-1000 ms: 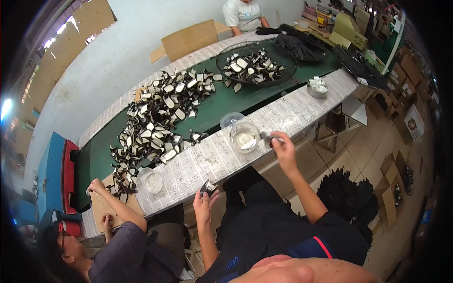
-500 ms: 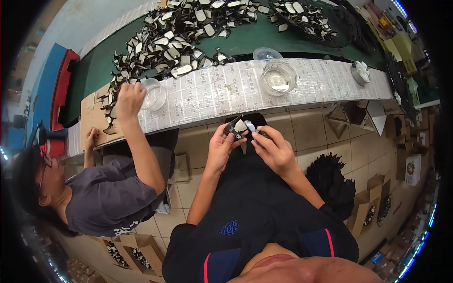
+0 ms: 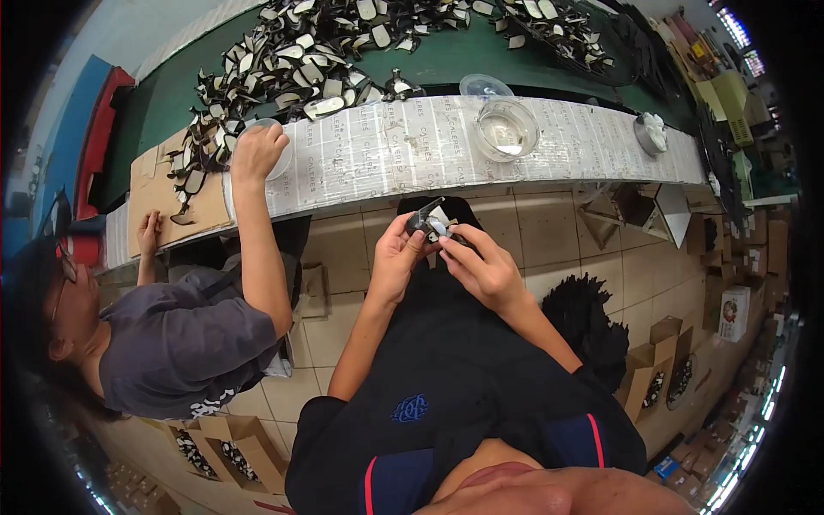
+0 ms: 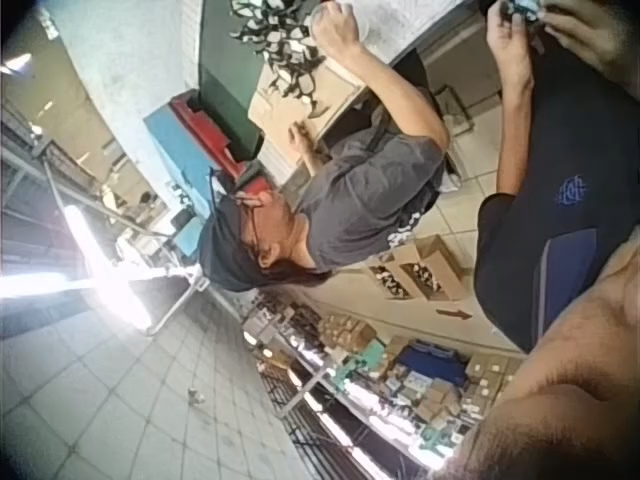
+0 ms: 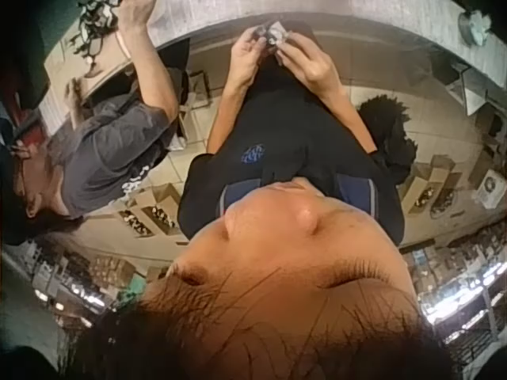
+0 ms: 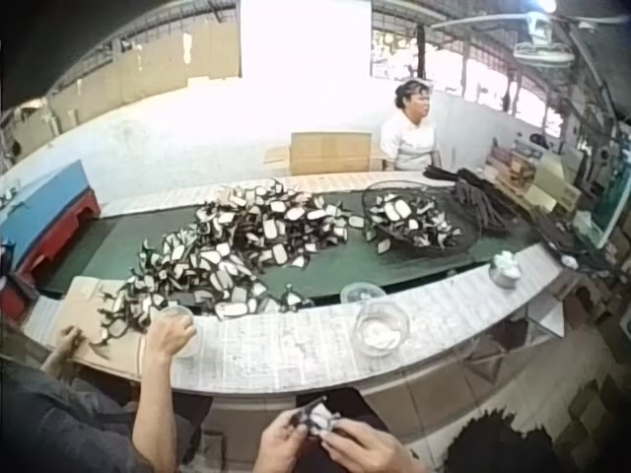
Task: Assembling and gluing small components of a shoe.
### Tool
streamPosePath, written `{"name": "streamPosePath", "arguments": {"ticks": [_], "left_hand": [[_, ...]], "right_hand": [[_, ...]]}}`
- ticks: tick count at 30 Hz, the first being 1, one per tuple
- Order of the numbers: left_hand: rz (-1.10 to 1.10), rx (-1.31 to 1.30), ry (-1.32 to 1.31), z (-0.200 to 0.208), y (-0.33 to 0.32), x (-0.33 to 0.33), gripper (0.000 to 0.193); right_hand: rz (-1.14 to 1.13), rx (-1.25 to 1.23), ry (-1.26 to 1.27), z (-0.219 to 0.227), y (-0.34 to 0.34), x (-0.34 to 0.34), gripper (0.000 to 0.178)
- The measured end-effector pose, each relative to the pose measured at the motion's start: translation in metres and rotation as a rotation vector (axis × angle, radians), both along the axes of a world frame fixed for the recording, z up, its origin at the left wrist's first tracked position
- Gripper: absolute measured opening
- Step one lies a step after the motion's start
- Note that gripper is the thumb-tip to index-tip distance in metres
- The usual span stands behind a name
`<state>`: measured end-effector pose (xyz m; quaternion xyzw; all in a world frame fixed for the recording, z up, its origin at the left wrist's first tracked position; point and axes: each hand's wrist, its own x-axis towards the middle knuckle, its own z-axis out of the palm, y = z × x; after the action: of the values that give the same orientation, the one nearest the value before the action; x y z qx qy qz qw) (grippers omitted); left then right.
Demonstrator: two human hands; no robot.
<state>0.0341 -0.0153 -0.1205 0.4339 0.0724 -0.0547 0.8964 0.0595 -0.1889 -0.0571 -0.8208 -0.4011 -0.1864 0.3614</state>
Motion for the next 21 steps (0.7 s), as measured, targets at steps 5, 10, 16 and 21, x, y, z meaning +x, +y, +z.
{"name": "streamPosePath", "arguments": {"ticks": [5,10,16,21], "left_hand": [[0.005,-0.003,-0.007,0.0021,0.0008,-0.0013,0.034],[0.004,-0.002,-0.018,-0.0008,0.0010,-0.0017,0.033],[-0.023,-0.011,-0.035,-0.0041,0.0015,-0.0011,0.034],[-0.025,0.001,0.006,0.0007,0.0021,0.0000,0.036]], "right_hand": [[0.001,0.011,0.066,-0.0025,0.0012,-0.0021,0.036],[0.009,0.054,0.101,-0.0065,0.0025,-0.0031,0.034],[-0.017,0.141,0.191,-0.0064,-0.0015,-0.0010,0.031],[-0.031,0.212,0.274,0.0009,-0.0060,-0.0013,0.028]]}}
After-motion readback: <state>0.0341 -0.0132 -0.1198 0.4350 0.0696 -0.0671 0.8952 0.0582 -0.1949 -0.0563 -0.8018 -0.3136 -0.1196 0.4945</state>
